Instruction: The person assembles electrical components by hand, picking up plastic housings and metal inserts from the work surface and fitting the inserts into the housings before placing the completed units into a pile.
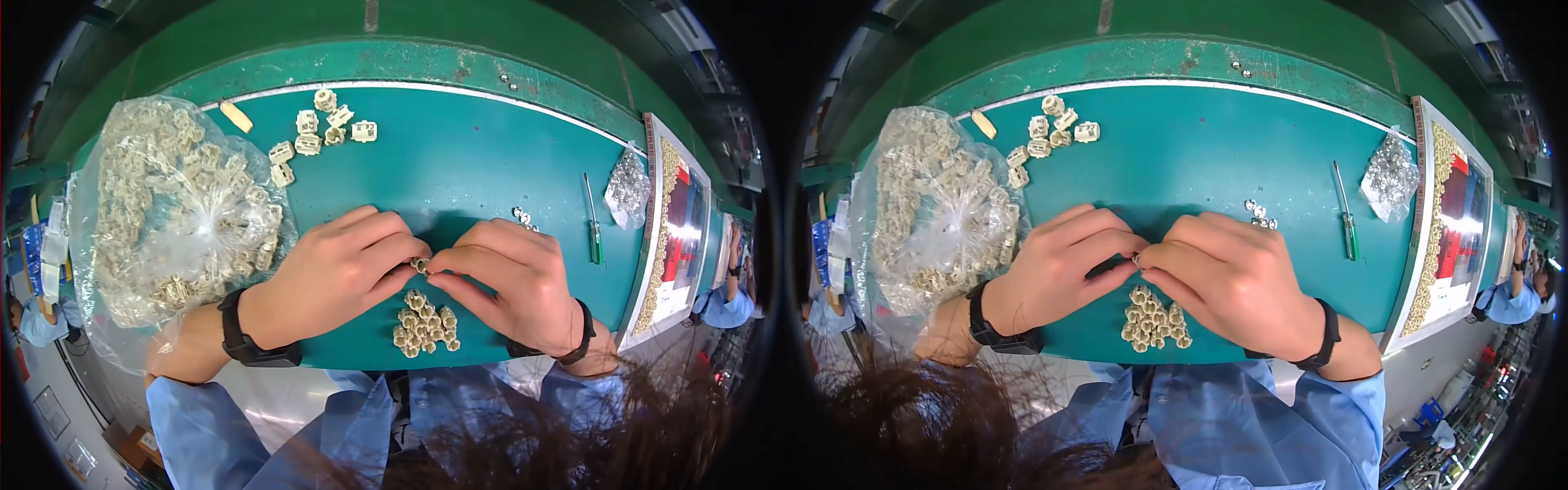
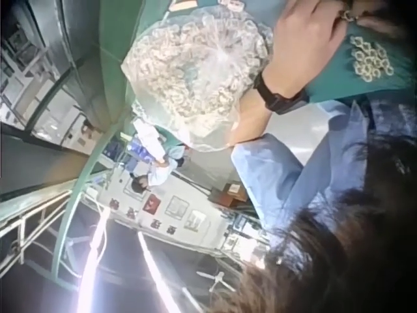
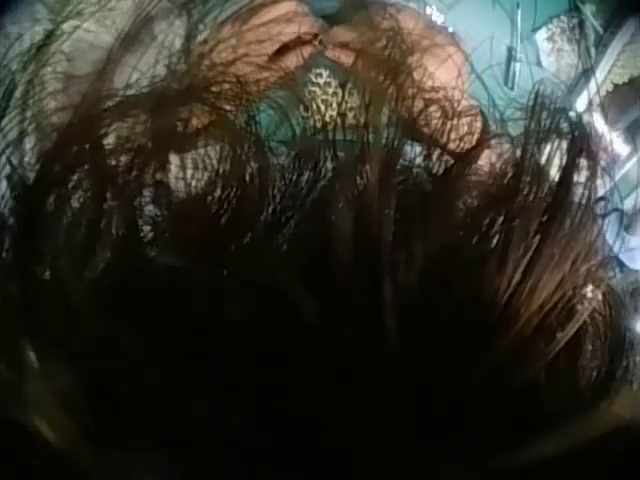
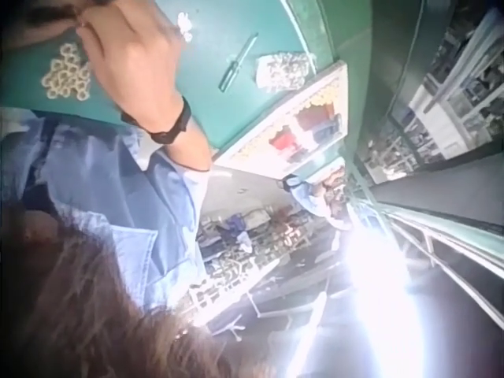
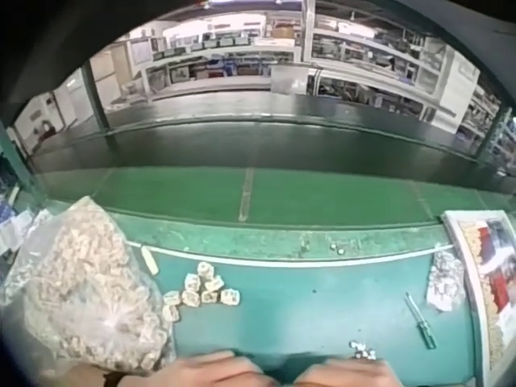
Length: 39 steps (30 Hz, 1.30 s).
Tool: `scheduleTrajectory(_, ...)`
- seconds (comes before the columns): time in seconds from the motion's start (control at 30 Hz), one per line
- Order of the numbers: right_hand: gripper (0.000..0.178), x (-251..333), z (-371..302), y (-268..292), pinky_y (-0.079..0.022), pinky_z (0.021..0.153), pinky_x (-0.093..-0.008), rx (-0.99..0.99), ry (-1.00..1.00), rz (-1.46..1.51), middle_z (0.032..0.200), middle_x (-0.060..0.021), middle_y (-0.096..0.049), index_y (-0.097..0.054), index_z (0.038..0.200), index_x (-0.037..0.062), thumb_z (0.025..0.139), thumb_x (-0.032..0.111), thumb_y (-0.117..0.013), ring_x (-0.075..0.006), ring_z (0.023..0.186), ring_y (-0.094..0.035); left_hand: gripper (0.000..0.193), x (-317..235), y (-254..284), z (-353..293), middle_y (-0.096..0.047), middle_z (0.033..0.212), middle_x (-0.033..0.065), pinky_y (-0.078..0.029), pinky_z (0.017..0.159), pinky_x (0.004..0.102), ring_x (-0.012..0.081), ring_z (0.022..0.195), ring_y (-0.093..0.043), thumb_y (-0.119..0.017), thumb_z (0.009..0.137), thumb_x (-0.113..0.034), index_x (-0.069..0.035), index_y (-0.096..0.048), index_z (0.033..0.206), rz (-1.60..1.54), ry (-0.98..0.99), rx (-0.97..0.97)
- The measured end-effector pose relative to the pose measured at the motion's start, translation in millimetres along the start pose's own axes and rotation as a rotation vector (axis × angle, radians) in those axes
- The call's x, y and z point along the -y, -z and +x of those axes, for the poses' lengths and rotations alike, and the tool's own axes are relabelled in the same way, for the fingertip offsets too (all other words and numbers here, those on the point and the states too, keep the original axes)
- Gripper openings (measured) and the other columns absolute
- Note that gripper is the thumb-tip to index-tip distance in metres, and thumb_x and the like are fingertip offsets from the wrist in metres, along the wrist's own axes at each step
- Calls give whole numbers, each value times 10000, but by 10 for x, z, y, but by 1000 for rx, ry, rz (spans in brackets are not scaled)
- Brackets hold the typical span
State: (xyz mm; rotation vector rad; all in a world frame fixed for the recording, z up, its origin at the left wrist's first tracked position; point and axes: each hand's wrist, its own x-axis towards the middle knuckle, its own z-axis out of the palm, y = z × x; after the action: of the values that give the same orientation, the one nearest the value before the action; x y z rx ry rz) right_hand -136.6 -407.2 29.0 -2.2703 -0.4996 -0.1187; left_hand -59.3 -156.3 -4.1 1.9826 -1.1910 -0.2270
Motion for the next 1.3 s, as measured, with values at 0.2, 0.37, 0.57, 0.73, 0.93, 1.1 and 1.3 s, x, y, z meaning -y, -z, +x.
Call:
scheduleTrajectory(0.2, 245, -15, 15, -69, -566, 651, -370, 43, 4, -49, 933, -51, -772, -867, 1027, 69, 809, 57, -977, -237, 766, -723, 260, -6, -29, -47, -748, 1058, 50, -613, 805, 391, 279, 913, -716, -921, 862, -58, -80, -802, 1092, -6, 4, -16)
scheduleTrajectory(0.37, 258, 15, 2, -55, -567, 654, -370, 60, -7, -59, 942, -55, -778, -870, 1044, 67, 810, 57, -976, -239, 769, -726, 262, -4, -49, -59, -744, 1050, 50, -612, 803, 390, 278, 906, -712, -921, 865, -60, -80, -804, 1098, -26, 11, -20)
scheduleTrajectory(0.57, 267, 20, 8, -21, -571, 659, -372, 80, -10, -68, 942, -59, -778, -871, 1056, 61, 809, 56, -973, -242, 777, -730, 263, -7, -38, -47, -744, 1044, 48, -609, 797, 392, 277, 902, -710, -921, 862, -54, -78, -812, 1101, -29, 12, -15)
scheduleTrajectory(0.73, 264, 32, 11, -20, -576, 664, -374, 88, -3, -80, 943, -66, -777, -868, 1052, 51, 809, 51, -970, -250, 783, -735, 262, -1, -34, -46, -747, 1043, 47, -607, 795, 393, 278, 900, -708, -921, 862, -48, -80, -819, 1101, -40, 14, -11)
scheduleTrajectory(0.93, 267, 31, 6, -12, -580, 668, -377, 89, 3, -87, 950, -71, -780, -866, 1052, 42, 804, 46, -966, -256, 790, -740, 263, -16, -25, -31, -749, 1046, 47, -605, 795, 394, 281, 899, -707, -920, 863, -45, -79, -819, 1104, -42, 20, 1)
scheduleTrajectory(1.1, 272, 27, -1, 19, -580, 666, -378, 91, -2, -93, 953, -77, -782, -868, 1058, 45, 804, 50, -967, -259, 788, -740, 274, -20, -22, -15, -752, 1048, 47, -604, 795, 395, 281, 898, -707, -922, 863, -41, -78, -826, 1117, -44, 19, 12)
scheduleTrajectory(1.3, 274, -153, -34, 419, -579, 670, -386, 161, -130, -98, 932, -69, -767, -872, 1064, 72, 808, 72, -968, -258, 795, -740, 311, 36, 48, -34, -752, 1045, 39, -605, 790, 395, 269, 888, -703, -923, 859, -51, -90, -848, 1158, -64, -17, 30)
